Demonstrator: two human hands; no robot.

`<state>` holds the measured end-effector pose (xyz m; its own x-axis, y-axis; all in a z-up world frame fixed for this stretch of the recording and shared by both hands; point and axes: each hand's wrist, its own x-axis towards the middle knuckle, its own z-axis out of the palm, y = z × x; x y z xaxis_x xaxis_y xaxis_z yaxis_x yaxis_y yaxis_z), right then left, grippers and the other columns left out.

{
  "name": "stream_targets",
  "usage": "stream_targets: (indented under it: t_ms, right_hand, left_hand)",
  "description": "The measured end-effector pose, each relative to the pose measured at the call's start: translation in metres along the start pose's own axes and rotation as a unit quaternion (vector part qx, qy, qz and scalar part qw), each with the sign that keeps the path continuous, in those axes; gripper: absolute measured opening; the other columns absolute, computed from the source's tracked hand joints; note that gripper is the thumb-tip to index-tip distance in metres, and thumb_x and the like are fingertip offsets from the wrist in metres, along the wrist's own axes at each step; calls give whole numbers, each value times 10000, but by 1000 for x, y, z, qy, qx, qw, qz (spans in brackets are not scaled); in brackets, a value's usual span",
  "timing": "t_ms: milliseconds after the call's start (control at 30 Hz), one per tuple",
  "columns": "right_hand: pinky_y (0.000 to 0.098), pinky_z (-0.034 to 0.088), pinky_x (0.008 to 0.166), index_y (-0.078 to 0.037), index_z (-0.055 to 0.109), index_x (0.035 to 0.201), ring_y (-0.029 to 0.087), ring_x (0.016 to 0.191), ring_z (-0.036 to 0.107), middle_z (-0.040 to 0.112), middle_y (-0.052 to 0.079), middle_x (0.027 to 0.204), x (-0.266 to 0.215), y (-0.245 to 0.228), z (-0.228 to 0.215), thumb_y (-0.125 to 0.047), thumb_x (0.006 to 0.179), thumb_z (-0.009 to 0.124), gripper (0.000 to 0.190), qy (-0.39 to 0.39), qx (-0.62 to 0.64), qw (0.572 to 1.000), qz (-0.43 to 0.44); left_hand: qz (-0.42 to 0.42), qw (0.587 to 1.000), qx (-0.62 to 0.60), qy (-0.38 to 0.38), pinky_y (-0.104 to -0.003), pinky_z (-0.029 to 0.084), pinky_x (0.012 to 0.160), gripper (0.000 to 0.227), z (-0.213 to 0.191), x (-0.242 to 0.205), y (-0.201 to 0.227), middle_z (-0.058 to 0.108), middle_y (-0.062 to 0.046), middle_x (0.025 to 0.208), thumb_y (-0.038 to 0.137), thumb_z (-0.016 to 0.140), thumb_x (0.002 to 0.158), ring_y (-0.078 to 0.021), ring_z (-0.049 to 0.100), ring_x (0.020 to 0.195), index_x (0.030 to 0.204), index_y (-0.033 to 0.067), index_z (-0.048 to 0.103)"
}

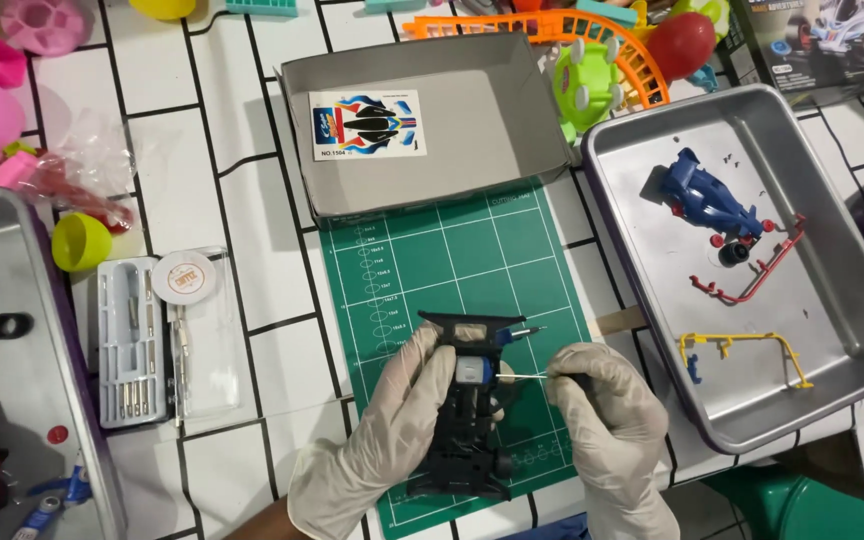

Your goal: The person assembles a blue model car on a green cutting mat. They attach wheels to the chassis using a screwdriver, then place the blue car body onto the chassis and press it down to secure it.

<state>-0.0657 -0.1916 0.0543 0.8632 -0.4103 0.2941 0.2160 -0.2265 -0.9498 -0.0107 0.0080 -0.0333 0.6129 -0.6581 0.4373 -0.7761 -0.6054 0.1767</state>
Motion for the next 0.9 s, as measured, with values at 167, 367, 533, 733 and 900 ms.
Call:
stream_targets:
  t_ms: [167, 367, 533, 733, 900]
  right_hand:
    - [276, 592, 657, -1, 673, 997, 193, 666, 633, 683, 173, 972, -2, 3, -3, 90, 912, 627, 133, 73, 47, 993, 80]
    - [281, 622, 654, 36, 675, 1009, 246, 757, 677, 701, 188, 955, -7, 8, -1, 113, 878, 654, 153, 69, 44, 995, 57]
    - [273, 659, 654, 42, 684, 957, 236, 722, 702, 702, 213, 942, -6, 9, -4, 93, 860, 677, 110, 62, -1, 996, 59]
    - [273, 651, 675, 31, 679, 909, 239, 762, 716, 703, 181, 838, 4, -3, -2, 68, 859, 678, 63, 34, -38, 998, 45]
    - [256, 680, 744, 32, 708, 957, 253, 873, 752, 739, 191, 934, 3, -3, -6, 69, 844, 708, 118, 18, -55, 998, 38]
  left_hand:
    - [-372, 315, -872, -33, -524, 654, 854, 518, -50, 43, 5, 672, -408, 1209, 235, 372, 1079, -435, 730, 1045, 1529, -22, 357]
    - [-386, 361, -846, -74, -484, 663, 789, 613, -76, 62, 1, 705, -347, 1168, 397, 484, 1005, -392, 745, 941, 1443, -31, 462]
    - [-436, 382, -809, -101, -429, 665, 758, 513, -86, 74, 2, 751, -316, 1128, 292, 434, 1034, -343, 760, 873, 1431, -23, 512]
    - [-418, 418, -805, -48, -430, 465, 1155, 539, -50, 33, -1, 506, -204, 1541, 162, 492, 1037, -313, 528, 1395, 1540, -2, 385]
    - [-341, 629, -698, -28, -383, 359, 1251, 539, -37, 13, 3, 451, -216, 1579, 92, 514, 1038, -304, 434, 1483, 1532, -48, 350]
